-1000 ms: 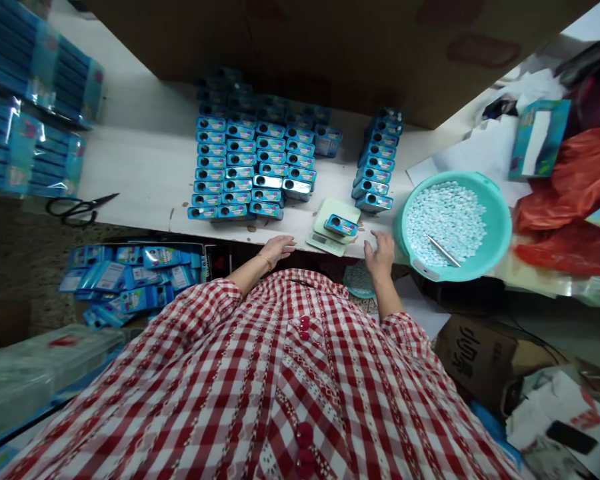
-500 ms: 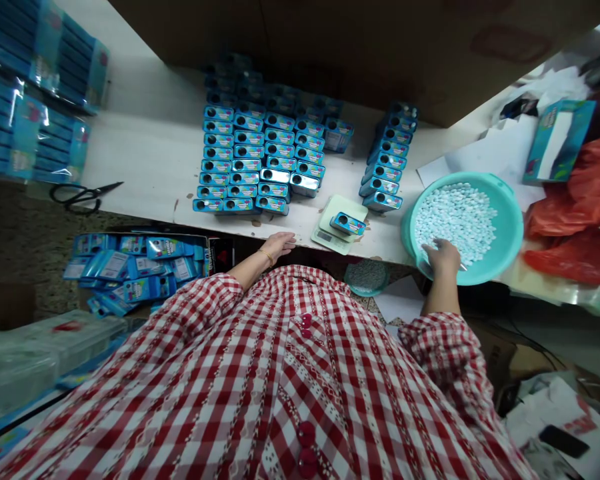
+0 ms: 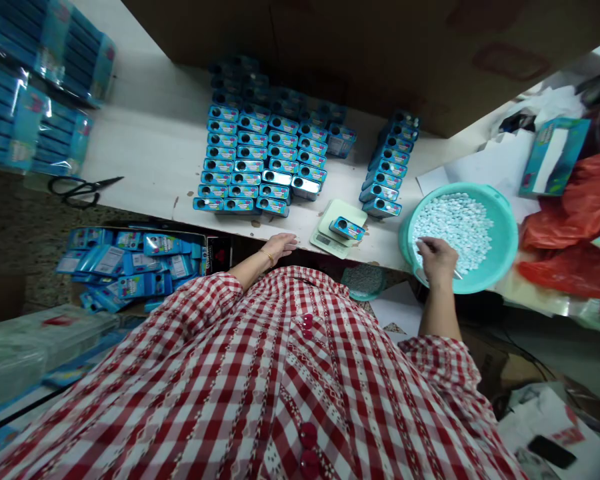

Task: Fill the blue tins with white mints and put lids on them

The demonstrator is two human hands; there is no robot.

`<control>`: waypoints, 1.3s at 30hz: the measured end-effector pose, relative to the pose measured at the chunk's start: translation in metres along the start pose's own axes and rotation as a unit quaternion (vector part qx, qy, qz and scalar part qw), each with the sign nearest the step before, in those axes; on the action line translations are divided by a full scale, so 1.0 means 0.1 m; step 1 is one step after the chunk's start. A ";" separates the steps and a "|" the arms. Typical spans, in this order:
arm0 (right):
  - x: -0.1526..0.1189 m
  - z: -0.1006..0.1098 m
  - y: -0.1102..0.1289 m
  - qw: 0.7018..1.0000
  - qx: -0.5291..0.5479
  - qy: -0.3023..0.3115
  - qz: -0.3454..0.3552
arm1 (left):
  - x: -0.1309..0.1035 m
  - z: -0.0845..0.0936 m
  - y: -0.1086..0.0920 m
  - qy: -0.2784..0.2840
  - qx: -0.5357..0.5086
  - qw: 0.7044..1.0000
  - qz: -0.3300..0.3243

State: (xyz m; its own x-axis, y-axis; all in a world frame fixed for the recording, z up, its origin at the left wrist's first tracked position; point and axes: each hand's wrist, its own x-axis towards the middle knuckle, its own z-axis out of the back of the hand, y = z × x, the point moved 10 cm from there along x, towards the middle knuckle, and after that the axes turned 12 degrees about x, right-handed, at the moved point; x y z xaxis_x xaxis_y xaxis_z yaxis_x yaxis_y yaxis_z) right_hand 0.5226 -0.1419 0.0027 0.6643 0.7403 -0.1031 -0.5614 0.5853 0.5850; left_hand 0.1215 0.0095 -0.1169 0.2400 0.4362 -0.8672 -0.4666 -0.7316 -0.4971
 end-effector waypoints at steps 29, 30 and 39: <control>-0.15 -0.44 1.16 0.980 0.098 -0.034 0.170 | 0.00 0.05 0.02 0.007 -0.020 1.000 -0.001; -0.16 -0.51 1.15 0.980 0.090 -0.013 0.178 | 0.01 0.06 0.03 0.006 -0.020 1.000 0.000; -0.24 -1.07 1.43 0.966 0.014 0.123 0.229 | 0.04 0.14 0.06 -0.008 -0.039 0.999 0.006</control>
State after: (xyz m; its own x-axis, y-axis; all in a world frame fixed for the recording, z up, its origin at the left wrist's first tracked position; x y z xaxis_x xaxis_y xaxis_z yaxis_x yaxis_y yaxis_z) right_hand 0.3739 -0.0405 0.0029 0.2107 0.9775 -0.0138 -0.7531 0.1713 0.6352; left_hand 0.1078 0.0135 -0.1228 0.2218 0.4350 -0.8727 -0.4021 -0.7745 -0.4883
